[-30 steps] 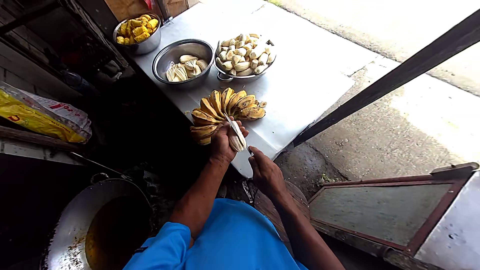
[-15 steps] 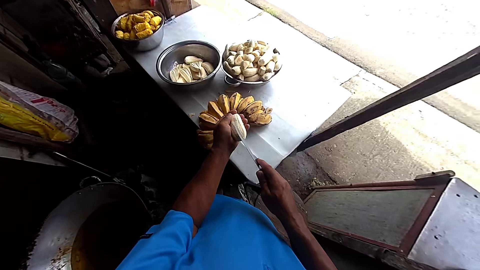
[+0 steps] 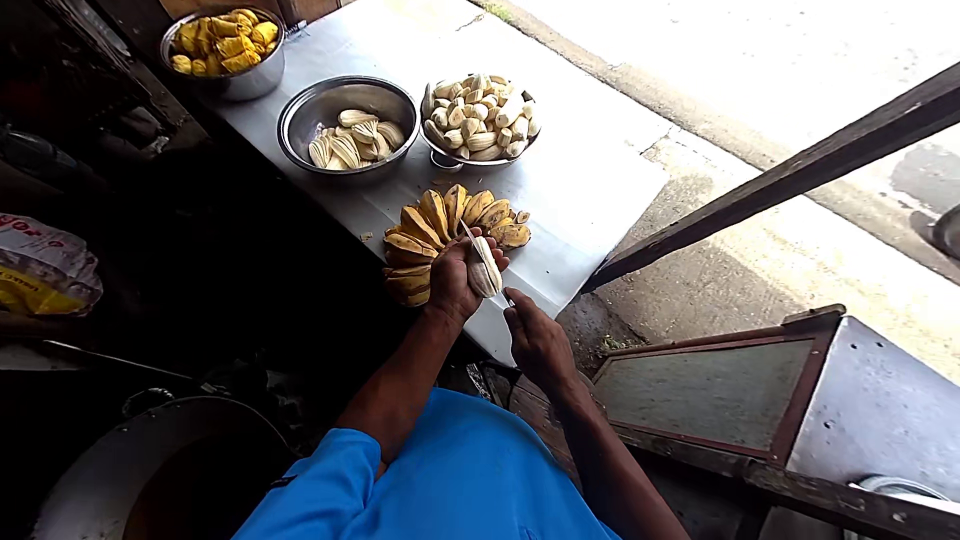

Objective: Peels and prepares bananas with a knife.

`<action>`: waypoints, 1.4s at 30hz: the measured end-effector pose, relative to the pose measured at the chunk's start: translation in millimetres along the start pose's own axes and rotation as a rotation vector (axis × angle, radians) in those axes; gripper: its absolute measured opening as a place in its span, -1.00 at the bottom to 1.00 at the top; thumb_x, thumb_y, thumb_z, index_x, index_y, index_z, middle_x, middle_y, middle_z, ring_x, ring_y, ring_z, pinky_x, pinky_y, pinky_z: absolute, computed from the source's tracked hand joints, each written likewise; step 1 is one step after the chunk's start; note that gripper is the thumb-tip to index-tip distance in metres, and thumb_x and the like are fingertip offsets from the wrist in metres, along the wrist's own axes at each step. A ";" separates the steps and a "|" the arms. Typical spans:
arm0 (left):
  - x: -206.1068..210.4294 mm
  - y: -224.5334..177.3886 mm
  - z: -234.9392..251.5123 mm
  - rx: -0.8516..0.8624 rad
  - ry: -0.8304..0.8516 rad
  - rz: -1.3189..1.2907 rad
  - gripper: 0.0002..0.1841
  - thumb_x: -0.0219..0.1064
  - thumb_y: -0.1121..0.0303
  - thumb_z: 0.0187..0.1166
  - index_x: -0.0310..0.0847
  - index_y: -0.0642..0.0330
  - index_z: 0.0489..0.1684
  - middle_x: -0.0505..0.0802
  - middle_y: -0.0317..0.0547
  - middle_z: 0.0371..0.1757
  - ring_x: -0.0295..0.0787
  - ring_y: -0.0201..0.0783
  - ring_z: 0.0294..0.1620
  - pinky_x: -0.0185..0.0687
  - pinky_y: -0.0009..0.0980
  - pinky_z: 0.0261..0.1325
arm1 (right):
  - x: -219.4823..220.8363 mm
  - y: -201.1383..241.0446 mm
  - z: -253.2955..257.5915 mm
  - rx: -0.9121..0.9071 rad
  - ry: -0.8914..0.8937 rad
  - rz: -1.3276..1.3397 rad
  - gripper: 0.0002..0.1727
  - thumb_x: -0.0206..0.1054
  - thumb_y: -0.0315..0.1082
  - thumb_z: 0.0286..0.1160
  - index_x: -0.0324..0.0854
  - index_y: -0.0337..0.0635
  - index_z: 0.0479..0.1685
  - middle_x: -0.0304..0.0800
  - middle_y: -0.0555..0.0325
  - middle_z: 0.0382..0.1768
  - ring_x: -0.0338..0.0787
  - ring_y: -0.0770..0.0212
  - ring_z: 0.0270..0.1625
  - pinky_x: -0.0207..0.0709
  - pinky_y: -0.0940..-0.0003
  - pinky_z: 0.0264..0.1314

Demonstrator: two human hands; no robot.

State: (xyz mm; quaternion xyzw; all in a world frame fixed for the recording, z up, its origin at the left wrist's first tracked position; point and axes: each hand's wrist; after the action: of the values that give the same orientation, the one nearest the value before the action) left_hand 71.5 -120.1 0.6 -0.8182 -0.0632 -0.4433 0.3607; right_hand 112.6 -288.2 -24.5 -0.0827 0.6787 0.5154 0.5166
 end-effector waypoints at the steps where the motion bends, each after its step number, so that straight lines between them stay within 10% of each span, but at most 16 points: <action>1: 1.5 2.2 0.6 -0.006 0.003 0.004 -0.65 -0.22 0.29 0.87 0.45 0.20 0.26 0.80 0.01 -0.15 0.85 -0.08 -0.17 0.80 -0.04 0.07 | 1.5 0.6 9.2 -0.001 -0.018 0.005 -0.53 -0.05 -0.08 0.87 0.50 0.09 0.61 0.83 -0.01 -0.18 0.84 -0.05 -0.14 0.67 -0.16 -0.09; 12: -2.8 -19.0 31.5 -0.044 -0.049 -0.012 -0.65 -0.20 0.28 0.87 0.45 0.24 0.28 0.80 0.04 -0.17 0.84 -0.11 -0.21 0.82 -0.16 -0.06 | -9.7 19.3 -49.9 0.003 -0.034 0.031 -0.48 -0.07 -0.06 0.85 0.56 0.01 0.60 0.87 0.14 -0.03 0.84 0.24 -0.11 0.73 0.15 -0.04; 31: 4.2 6.4 20.0 -0.104 0.007 0.013 -0.64 -0.23 0.30 0.86 0.44 0.23 0.29 0.78 0.06 -0.10 0.83 -0.03 -0.13 0.78 -0.01 0.09 | 4.9 3.8 20.4 0.100 -0.041 0.004 -0.54 -0.07 -0.07 0.89 0.51 0.08 0.58 0.84 -0.03 -0.16 0.85 -0.07 -0.12 0.67 -0.22 -0.07; 42: 0.3 -15.3 35.2 -0.109 -0.068 -0.029 -0.64 -0.21 0.28 0.85 0.45 0.23 0.29 0.79 0.02 -0.18 0.83 -0.13 -0.25 0.80 -0.21 -0.10 | -3.1 21.1 -44.7 0.026 -0.037 0.010 -0.48 -0.06 -0.05 0.85 0.56 0.01 0.59 0.87 0.15 -0.06 0.84 0.25 -0.15 0.74 0.15 -0.09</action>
State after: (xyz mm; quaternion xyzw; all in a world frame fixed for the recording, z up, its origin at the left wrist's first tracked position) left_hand 89.2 -86.2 -3.2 -0.8503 -0.0629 -0.4230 0.3069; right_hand 72.9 -314.9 -12.0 -0.0631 0.6760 0.5107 0.5275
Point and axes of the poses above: each hand's wrist, its own z-axis towards the middle knuckle, its own x-axis out of the palm, y = z × x
